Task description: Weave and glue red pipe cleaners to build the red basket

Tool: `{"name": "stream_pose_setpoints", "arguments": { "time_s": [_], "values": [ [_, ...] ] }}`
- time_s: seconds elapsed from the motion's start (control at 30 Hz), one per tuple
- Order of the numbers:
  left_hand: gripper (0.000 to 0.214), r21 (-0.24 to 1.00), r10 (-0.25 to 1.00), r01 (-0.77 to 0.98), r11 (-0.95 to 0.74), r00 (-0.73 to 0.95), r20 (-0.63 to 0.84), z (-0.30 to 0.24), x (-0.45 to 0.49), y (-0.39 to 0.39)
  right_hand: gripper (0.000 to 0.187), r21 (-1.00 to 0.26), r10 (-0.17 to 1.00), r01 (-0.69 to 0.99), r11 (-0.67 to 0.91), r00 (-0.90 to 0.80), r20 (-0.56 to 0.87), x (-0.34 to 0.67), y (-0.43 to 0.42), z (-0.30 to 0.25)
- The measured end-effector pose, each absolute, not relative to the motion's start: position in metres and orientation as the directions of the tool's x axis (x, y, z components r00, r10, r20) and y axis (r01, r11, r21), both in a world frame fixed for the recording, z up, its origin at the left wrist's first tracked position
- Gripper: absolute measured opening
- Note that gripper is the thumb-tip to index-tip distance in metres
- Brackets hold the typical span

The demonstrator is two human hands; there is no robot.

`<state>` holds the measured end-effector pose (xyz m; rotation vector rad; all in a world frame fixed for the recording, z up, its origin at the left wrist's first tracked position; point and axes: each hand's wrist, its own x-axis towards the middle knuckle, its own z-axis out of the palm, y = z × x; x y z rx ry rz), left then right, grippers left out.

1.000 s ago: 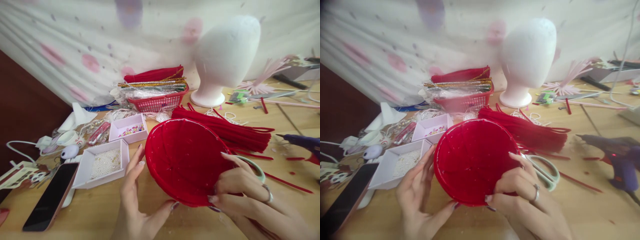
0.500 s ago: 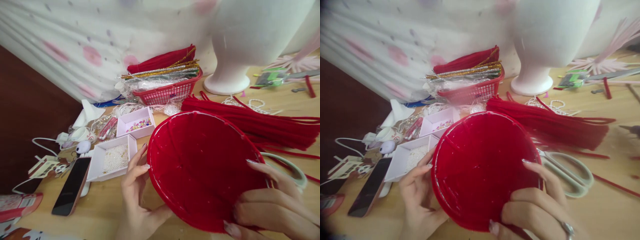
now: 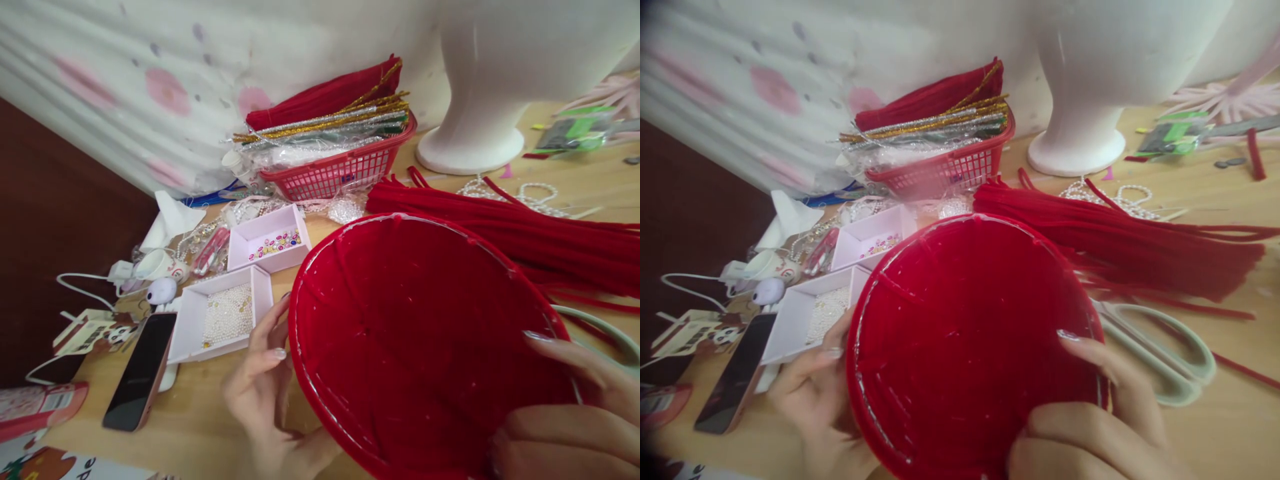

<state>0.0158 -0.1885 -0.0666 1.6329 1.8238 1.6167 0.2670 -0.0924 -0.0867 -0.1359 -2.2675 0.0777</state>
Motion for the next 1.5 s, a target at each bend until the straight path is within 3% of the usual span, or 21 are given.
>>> {"name": "stream_pose_setpoints", "arguments": {
  "time_s": [0.13,0.27,0.4,0.5,0.63,0.9,1.23,1.5],
  "values": [
    [0.078,0.736,0.789,0.653,-0.178,-0.352,0.504,-0.065,0.018,-0.195,0.025,-0.132,0.173,0.111,0.985,-0.616,0.768,0.267,-0.094,-0.087],
    [0.069,0.662,0.719,0.674,-0.328,-0.276,0.638,-0.063,0.019,-0.196,0.014,-0.268,0.301,0.144,0.953,-0.576,0.760,0.266,-0.101,-0.078],
    [0.054,0.708,0.737,0.603,-0.368,-0.275,0.617,-0.066,0.019,-0.191,0.016,-0.438,0.473,0.209,0.874,-0.569,0.673,0.267,-0.105,-0.057],
    [0.060,0.733,0.770,0.544,-0.409,-0.227,0.597,-0.067,0.020,-0.188,0.018,-0.500,0.533,0.219,0.838,-0.521,0.666,0.265,-0.103,-0.039],
    [0.070,0.764,0.784,0.474,-0.438,-0.215,0.583,-0.061,0.031,-0.186,0.014,-0.539,0.563,0.198,0.819,-0.462,0.685,0.260,-0.099,-0.031],
    [0.047,0.780,0.808,0.531,-0.332,-0.266,0.525,-0.052,0.046,-0.178,0.012,-0.584,0.591,0.134,0.801,-0.336,0.733,0.259,-0.097,-0.054],
    [0.036,0.789,0.821,0.534,-0.305,-0.273,0.502,-0.048,0.050,-0.175,0.017,-0.595,0.604,0.123,0.794,-0.262,0.753,0.255,-0.094,-0.066],
    [0.029,0.767,0.812,0.542,-0.343,-0.240,0.532,-0.049,0.050,-0.170,0.010,-0.585,0.591,0.098,0.805,-0.226,0.774,0.255,-0.086,-0.072]
  ]
}}
